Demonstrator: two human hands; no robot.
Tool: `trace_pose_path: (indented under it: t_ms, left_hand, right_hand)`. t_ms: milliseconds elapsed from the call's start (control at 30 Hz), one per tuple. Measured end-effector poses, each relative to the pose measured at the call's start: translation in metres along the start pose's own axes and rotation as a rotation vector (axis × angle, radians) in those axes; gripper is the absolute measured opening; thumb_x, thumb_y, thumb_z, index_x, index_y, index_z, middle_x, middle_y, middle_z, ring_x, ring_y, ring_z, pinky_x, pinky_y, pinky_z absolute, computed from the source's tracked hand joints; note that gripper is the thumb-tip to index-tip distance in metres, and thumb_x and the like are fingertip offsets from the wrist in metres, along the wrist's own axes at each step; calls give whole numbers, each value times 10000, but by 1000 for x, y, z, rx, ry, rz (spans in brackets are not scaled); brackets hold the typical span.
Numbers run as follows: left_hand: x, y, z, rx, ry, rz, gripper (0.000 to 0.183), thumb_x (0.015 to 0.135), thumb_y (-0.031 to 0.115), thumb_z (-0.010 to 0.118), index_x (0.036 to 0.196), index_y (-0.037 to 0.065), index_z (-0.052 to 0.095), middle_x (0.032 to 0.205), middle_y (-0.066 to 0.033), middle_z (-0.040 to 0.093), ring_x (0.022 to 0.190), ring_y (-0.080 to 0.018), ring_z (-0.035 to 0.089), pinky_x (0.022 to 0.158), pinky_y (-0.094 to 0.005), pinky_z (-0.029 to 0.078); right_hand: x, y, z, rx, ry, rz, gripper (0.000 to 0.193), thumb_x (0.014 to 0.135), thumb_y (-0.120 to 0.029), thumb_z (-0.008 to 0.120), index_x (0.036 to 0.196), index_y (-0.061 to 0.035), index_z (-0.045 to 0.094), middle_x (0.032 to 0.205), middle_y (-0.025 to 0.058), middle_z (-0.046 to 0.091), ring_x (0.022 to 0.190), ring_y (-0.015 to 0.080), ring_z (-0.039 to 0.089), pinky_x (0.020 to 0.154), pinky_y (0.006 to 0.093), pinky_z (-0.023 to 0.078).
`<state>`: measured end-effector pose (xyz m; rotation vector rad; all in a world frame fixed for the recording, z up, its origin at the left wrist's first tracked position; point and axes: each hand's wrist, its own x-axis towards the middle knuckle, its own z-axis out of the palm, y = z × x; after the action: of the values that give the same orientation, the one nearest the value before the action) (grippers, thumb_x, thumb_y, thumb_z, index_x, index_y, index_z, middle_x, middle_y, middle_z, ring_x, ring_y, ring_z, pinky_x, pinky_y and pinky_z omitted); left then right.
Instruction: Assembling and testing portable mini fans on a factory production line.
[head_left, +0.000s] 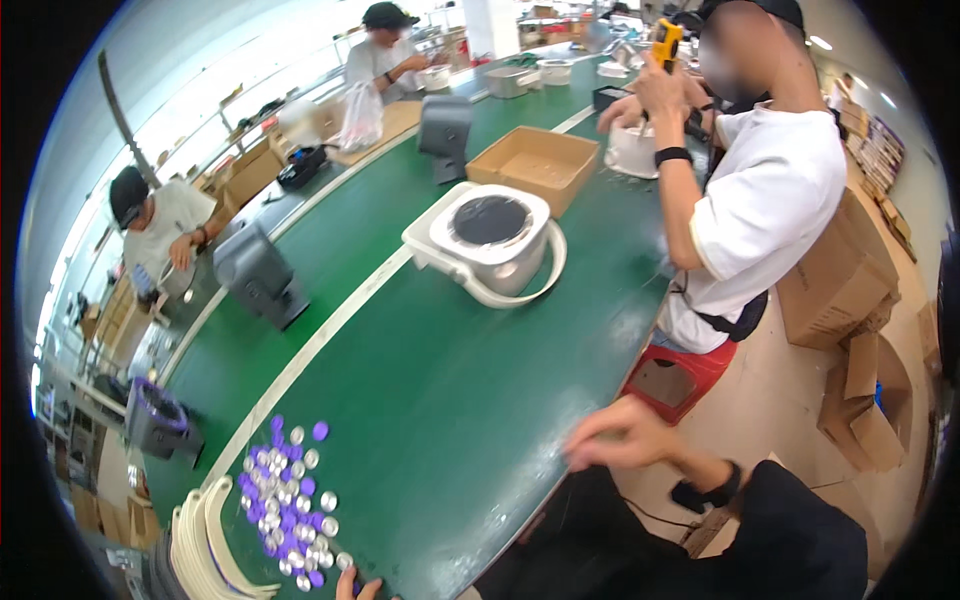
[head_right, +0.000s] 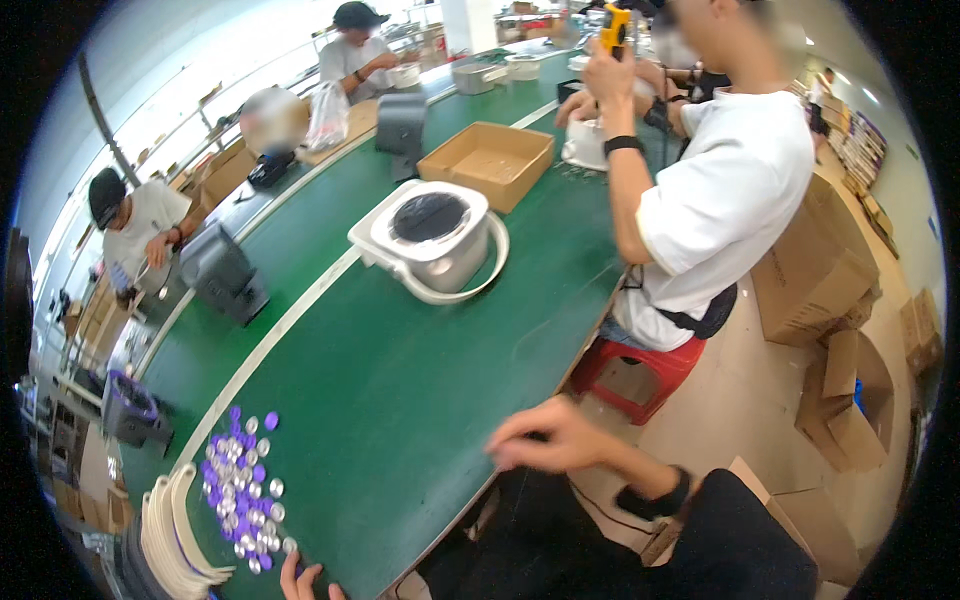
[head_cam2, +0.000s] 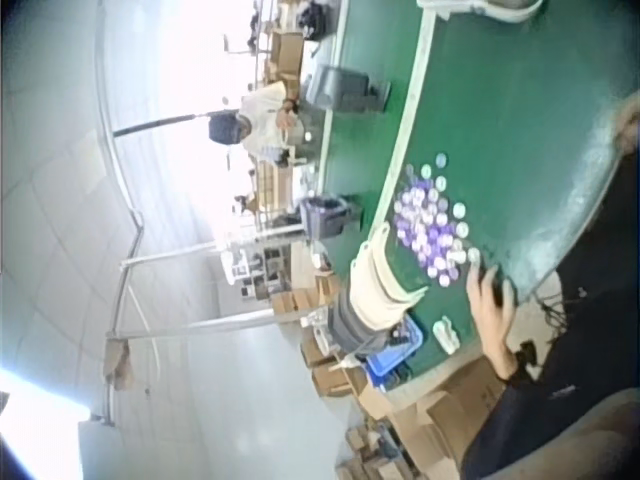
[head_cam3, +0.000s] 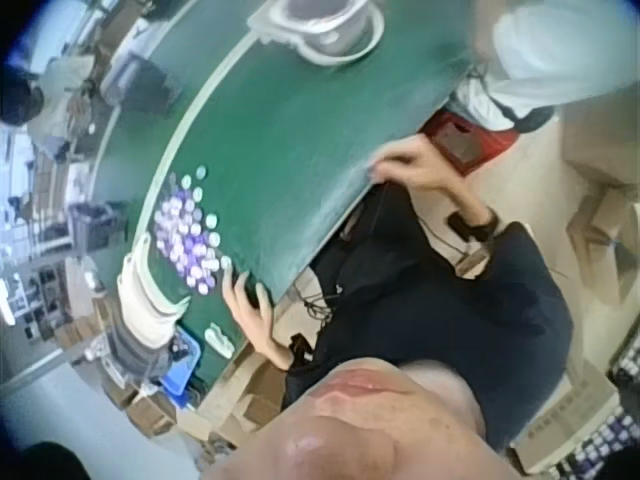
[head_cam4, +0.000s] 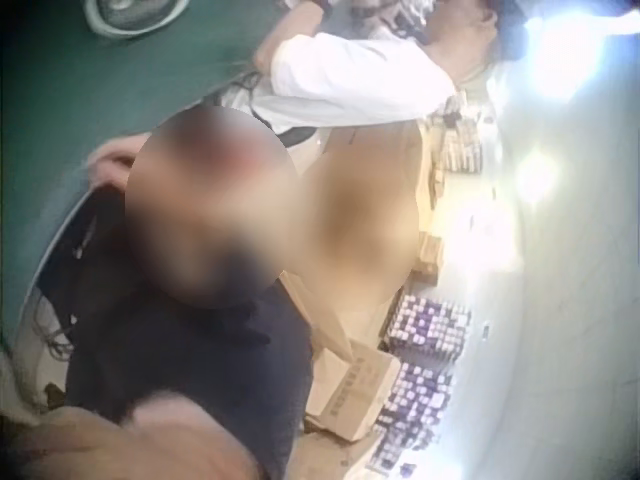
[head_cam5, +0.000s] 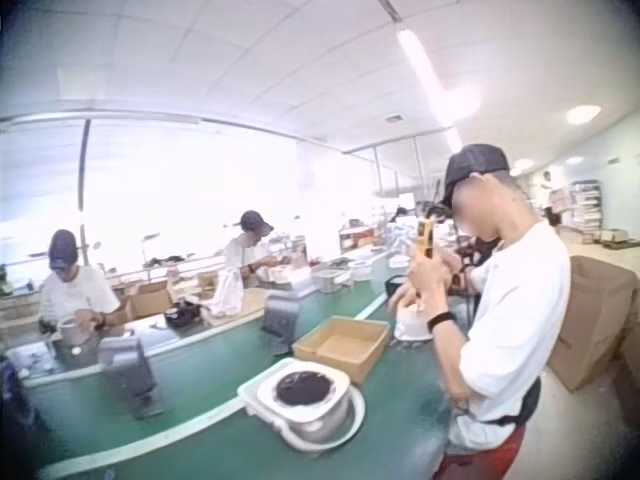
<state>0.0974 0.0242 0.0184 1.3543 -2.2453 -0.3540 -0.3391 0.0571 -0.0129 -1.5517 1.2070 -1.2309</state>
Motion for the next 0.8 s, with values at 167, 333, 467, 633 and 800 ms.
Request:
trace_pose_path:
  t_ms: [167, 333, 467, 633, 800]
  left_hand:
    - [-3, 0, -2, 49, 47, -42, 381, 877, 115, 697, 1240, 27, 625, 1474, -235, 478, 1328, -444, 471, 1098, -474, 396]
    - [-4, -2, -5, 13, 43, -82, 409, 872, 124, 702, 1260, 31, 614, 1485, -233, 468, 1335, -442, 467, 1097, -478, 397]
    - [3, -6, 1, 43, 20, -43, 401, 901, 156, 671, 1276, 28, 608, 1484, -239, 469, 1332, -448, 468, 1107, -495, 383]
    - [-4, 3, 4, 106, 42, -9, 381, 1021, 277, 595, 1273, -6, 636, 1447, -271, 497, 1306, -443, 491, 1112, -521, 374]
    - [-1, 3, 23, 152, 50, 91, 415, 1055, 325, 560, 1282, -17, 624, 1426, -269, 519, 1286, -428, 515, 1100, -519, 382]
  right_hand:
    - [-166, 34, -97, -181, 778, 470, 317, 992, -310, 601, 784, -73, 644, 655, 26, 604, 552, 125, 572, 509, 301, 453]
    - [-463, 45, -171, -557, 1270, 537, 340, 1022, -233, 568, 859, 50, 660, 725, 35, 632, 614, 130, 546, 594, 291, 457]
    - [-537, 41, -89, -1282, 935, 967, 302, 956, -210, 631, 905, 82, 689, 757, 79, 680, 616, 158, 560, 590, 355, 484]
    - [-402, 43, -18, 57, 587, 1166, 393, 1029, -318, 541, 781, -42, 671, 727, 63, 669, 595, 146, 569, 639, 305, 489]
    - [-501, 17, 11, 703, 902, 1122, 348, 989, -337, 538, 899, -31, 675, 924, 123, 750, 810, 199, 732, 562, 273, 479]
